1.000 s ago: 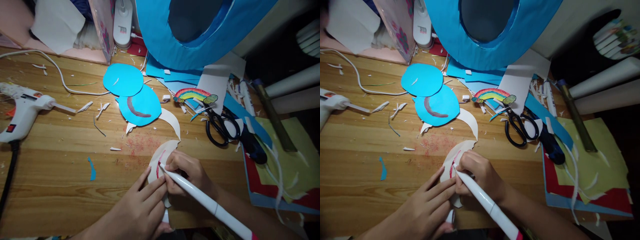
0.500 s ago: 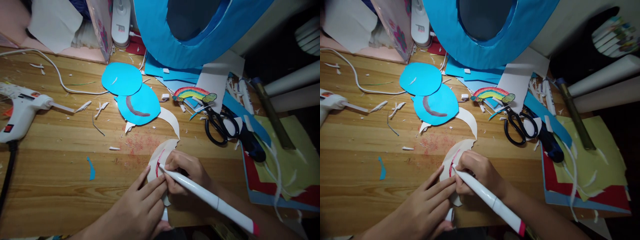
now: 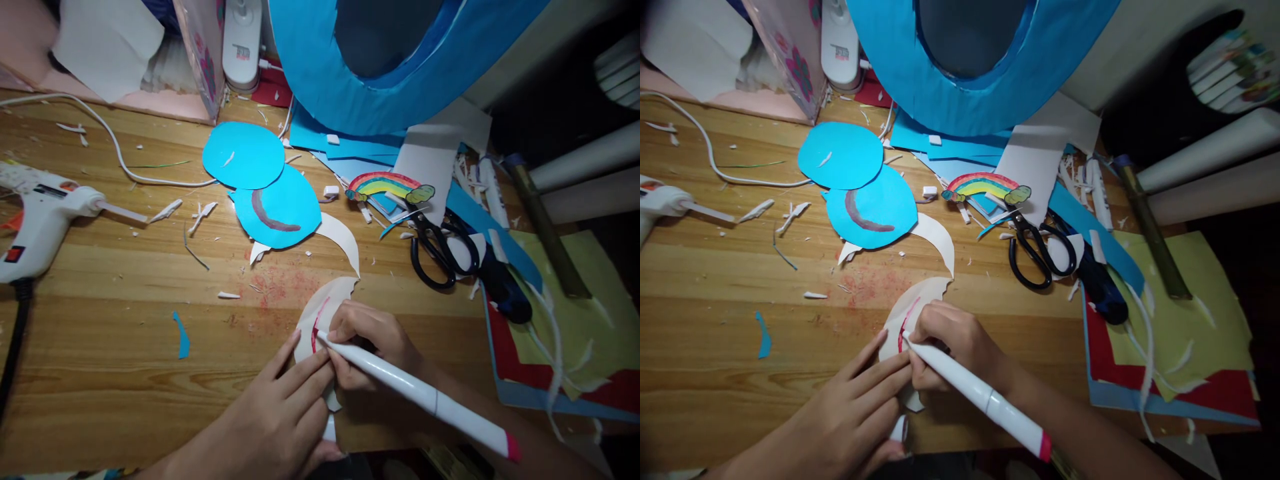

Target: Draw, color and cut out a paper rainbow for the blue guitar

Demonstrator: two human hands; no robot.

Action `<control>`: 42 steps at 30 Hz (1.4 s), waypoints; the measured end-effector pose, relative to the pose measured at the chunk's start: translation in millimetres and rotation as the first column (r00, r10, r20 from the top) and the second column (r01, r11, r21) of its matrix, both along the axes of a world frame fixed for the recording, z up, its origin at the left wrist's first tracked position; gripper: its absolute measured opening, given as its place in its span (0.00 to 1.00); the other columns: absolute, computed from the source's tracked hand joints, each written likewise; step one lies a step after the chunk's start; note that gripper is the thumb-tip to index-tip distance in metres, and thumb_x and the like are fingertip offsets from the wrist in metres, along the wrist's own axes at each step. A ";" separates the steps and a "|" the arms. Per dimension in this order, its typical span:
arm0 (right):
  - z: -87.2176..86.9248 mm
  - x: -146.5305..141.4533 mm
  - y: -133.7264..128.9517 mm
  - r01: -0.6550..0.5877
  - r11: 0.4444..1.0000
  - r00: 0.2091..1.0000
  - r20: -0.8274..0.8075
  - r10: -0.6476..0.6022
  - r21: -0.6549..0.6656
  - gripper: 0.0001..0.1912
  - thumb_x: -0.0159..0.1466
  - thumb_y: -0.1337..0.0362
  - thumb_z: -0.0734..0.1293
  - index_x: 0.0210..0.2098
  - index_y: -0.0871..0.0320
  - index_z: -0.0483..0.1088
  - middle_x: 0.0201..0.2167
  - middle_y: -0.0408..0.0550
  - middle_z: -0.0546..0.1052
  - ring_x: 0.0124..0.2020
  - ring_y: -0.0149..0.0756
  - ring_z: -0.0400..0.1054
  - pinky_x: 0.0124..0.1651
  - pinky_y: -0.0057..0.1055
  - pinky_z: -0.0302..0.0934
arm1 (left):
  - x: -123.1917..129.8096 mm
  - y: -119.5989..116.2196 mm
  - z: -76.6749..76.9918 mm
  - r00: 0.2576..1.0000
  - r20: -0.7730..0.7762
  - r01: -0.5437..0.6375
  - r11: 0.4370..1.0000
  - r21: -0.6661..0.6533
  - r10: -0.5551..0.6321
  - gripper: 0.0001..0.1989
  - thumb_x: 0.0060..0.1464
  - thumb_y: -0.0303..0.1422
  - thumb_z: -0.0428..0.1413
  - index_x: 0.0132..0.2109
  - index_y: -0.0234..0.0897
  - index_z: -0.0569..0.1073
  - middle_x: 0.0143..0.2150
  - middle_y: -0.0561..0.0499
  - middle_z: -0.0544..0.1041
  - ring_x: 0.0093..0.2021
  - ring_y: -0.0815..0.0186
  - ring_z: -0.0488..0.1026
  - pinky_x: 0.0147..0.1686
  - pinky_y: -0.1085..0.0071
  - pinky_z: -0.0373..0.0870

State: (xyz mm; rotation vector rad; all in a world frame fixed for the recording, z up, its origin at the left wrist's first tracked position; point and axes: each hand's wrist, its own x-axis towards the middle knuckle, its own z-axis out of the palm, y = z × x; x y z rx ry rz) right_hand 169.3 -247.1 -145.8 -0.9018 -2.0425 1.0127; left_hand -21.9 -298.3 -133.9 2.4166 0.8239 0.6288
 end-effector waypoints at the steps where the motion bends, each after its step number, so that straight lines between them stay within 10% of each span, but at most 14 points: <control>1: 0.1 -0.1 0.1 -0.002 1.000 1.000 -0.001 0.002 0.000 0.13 0.48 0.77 0.63 0.29 0.55 0.59 0.22 0.40 0.66 0.23 0.29 0.59 0.26 0.26 0.56 | -0.2 0.0 -0.3 1.000 -0.002 0.002 1.000 0.002 -0.002 0.14 0.63 0.37 0.47 0.36 0.33 0.72 0.45 0.45 0.78 0.57 0.60 0.68 0.65 0.54 0.49; 42: 0.0 2.1 -0.3 -0.012 0.999 0.999 0.039 0.011 0.035 0.13 0.51 0.77 0.63 0.29 0.55 0.57 0.23 0.40 0.62 0.24 0.30 0.56 0.27 0.27 0.54 | -1.5 -0.2 -1.4 1.000 0.001 0.008 1.000 0.004 -0.008 0.14 0.63 0.37 0.47 0.36 0.33 0.72 0.46 0.45 0.79 0.59 0.60 0.67 0.66 0.55 0.45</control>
